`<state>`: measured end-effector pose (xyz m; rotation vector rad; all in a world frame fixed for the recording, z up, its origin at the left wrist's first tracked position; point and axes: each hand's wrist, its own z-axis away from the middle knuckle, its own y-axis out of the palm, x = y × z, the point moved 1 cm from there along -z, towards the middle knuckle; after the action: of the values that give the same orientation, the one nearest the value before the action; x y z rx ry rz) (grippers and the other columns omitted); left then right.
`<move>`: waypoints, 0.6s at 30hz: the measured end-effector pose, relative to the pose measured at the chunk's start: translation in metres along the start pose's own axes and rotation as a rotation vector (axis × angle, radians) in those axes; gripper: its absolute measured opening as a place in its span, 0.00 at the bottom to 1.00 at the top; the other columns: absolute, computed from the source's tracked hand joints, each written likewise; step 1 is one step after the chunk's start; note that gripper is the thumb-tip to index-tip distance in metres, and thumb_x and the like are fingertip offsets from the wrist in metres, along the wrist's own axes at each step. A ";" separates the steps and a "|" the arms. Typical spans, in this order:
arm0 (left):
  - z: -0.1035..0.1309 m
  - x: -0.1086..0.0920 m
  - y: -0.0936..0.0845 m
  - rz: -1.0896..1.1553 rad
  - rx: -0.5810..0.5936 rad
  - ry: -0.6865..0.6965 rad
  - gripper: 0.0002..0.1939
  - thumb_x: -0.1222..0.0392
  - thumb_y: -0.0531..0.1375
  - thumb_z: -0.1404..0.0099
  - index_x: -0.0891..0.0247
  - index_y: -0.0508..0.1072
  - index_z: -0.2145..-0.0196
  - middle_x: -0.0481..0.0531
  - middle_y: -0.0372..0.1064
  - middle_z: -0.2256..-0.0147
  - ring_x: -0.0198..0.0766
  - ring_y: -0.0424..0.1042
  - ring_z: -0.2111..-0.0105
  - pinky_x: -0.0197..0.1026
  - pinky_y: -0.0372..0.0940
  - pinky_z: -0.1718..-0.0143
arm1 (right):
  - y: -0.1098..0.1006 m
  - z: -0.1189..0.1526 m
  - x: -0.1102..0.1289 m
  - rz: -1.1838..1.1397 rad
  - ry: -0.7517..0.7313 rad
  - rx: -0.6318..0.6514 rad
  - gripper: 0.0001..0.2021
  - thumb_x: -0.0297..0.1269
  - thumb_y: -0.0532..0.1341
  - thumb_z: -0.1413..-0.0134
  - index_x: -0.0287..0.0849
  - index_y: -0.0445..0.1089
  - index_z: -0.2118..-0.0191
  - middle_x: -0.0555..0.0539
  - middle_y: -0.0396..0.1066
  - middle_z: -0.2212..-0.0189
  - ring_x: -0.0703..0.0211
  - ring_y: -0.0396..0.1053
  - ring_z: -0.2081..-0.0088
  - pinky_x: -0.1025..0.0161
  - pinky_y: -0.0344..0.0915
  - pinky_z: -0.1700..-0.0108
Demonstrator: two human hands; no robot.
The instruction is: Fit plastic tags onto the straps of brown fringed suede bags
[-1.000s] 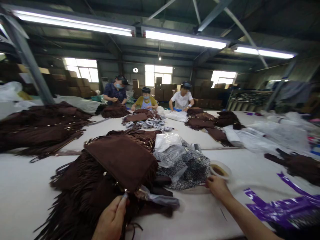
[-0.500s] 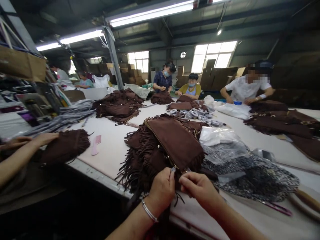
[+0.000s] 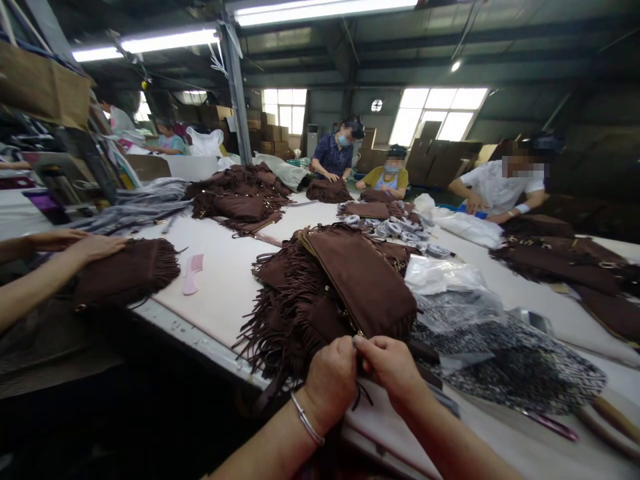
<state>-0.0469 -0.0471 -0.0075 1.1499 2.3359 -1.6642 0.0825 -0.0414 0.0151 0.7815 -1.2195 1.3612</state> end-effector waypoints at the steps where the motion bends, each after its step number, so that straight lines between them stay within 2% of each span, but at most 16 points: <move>1: 0.001 0.000 0.001 -0.017 -0.002 0.006 0.09 0.68 0.45 0.32 0.61 0.63 0.65 0.55 0.70 0.69 0.41 0.69 0.72 0.41 0.60 0.72 | 0.001 -0.001 -0.001 0.007 0.014 -0.008 0.21 0.53 0.63 0.56 0.40 0.64 0.84 0.52 0.61 0.90 0.69 0.54 0.86 0.68 0.48 0.82; 4: 0.004 0.001 -0.001 -0.074 0.003 0.021 0.09 0.68 0.46 0.32 0.61 0.64 0.65 0.54 0.70 0.70 0.41 0.69 0.73 0.41 0.59 0.73 | 0.002 -0.001 -0.002 0.021 0.076 -0.003 0.22 0.55 0.63 0.57 0.40 0.63 0.84 0.54 0.58 0.90 0.70 0.51 0.87 0.68 0.44 0.84; 6: 0.005 0.001 -0.006 -0.115 0.015 0.024 0.09 0.67 0.46 0.32 0.61 0.64 0.66 0.53 0.70 0.71 0.41 0.69 0.74 0.41 0.59 0.74 | 0.000 0.003 -0.003 -0.033 0.100 0.057 0.22 0.55 0.64 0.58 0.40 0.63 0.82 0.54 0.60 0.89 0.70 0.50 0.87 0.68 0.43 0.84; 10: 0.003 0.000 -0.018 -0.103 0.082 -0.021 0.14 0.62 0.44 0.30 0.62 0.66 0.68 0.55 0.70 0.72 0.42 0.69 0.73 0.42 0.58 0.73 | -0.006 0.014 -0.002 -0.166 0.062 0.203 0.16 0.47 0.65 0.59 0.37 0.69 0.78 0.53 0.64 0.84 0.71 0.52 0.84 0.69 0.47 0.82; 14: -0.002 -0.004 -0.023 0.205 0.155 -0.139 0.20 0.59 0.41 0.29 0.63 0.67 0.71 0.55 0.70 0.72 0.40 0.68 0.72 0.41 0.58 0.71 | -0.010 0.017 0.001 -0.022 -0.016 0.140 0.12 0.43 0.62 0.56 0.37 0.72 0.78 0.53 0.65 0.85 0.69 0.55 0.84 0.67 0.51 0.80; 16: -0.004 -0.007 -0.023 0.446 0.166 -0.247 0.20 0.56 0.44 0.30 0.62 0.67 0.74 0.52 0.68 0.75 0.37 0.66 0.74 0.39 0.57 0.72 | -0.011 0.018 0.005 0.066 -0.099 0.104 0.11 0.41 0.61 0.55 0.38 0.74 0.78 0.50 0.69 0.83 0.65 0.62 0.80 0.66 0.57 0.75; 18: -0.005 -0.010 -0.024 0.705 0.209 -0.403 0.19 0.53 0.47 0.31 0.62 0.66 0.75 0.47 0.62 0.80 0.32 0.60 0.79 0.37 0.54 0.77 | -0.013 0.019 0.008 0.126 -0.187 0.091 0.11 0.38 0.60 0.53 0.39 0.75 0.79 0.48 0.73 0.79 0.60 0.68 0.74 0.64 0.61 0.69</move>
<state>-0.0516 -0.0520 0.0179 1.3045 1.3243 -1.6643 0.0897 -0.0586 0.0306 0.9259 -1.3793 1.4798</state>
